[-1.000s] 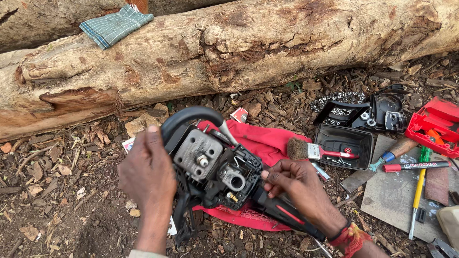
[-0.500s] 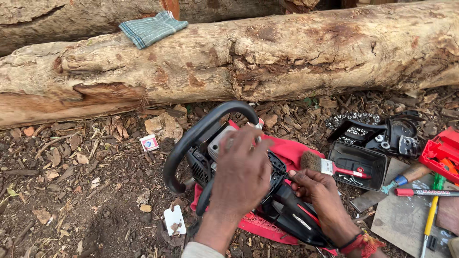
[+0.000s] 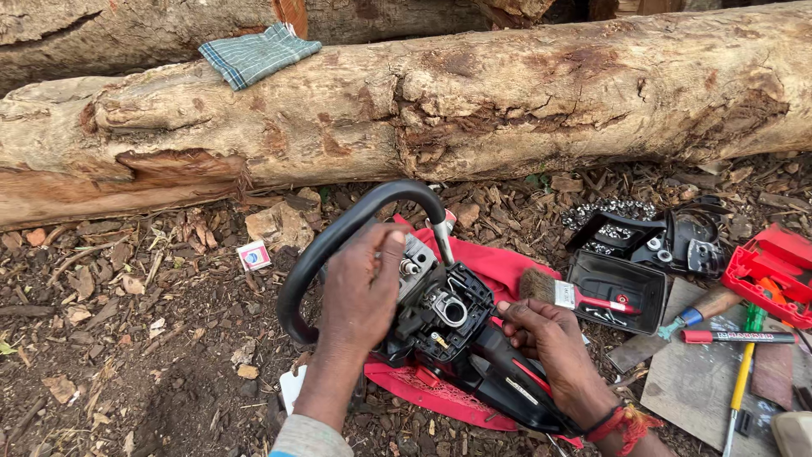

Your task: The person cleans the carburetor area of a disassembled chainsaw using a brush and a T-handle wrench. They then pick up the red plastic engine cover and scrape out debris from its interior using the wrench.

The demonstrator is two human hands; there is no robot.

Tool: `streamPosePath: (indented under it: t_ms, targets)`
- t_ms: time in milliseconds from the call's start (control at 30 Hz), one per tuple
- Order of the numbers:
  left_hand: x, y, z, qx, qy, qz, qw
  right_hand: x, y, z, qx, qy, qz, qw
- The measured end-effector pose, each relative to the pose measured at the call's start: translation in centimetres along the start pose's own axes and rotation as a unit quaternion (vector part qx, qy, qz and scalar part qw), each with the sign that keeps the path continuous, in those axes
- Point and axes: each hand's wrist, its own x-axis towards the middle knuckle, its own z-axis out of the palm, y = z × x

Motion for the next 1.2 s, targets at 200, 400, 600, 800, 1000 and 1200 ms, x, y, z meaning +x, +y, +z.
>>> streamPosePath:
  t_ms: [200, 400, 600, 800, 1000, 1200]
  targets:
    - [-0.3, -0.8, 1.3, 0.045, -0.017, 0.132, 0.99, 0.4, 0.7, -0.4, 0.019, 0.002, -0.011, 1.0]
    - [0.0, -1.3, 1.3, -0.004, -0.024, 0.105, 0.994, 0.6, 1.4, -0.9, 0.033, 0.005, -0.02, 0.999]
    - [0.1, -1.2, 1.4, 0.031, -0.024, 0.118, 0.992, 0.7, 1.5, -1.0, 0.01, -0.001, -0.022, 1.0]
    - [0.2, -1.5, 1.4, 0.029, -0.024, 0.118, 0.992, 1.2, 1.8, -1.1, 0.018, 0.0, -0.013, 1.0]
    - [0.2, -1.3, 1.3, 0.027, -0.019, 0.112, 0.993, 1.3, 1.8, -1.0, 0.027, 0.005, -0.006, 1.0]
    - [0.1, -1.1, 1.4, 0.029, -0.03, 0.102, 0.994, 0.2, 0.6, -0.8, 0.048, 0.011, 0.012, 0.999]
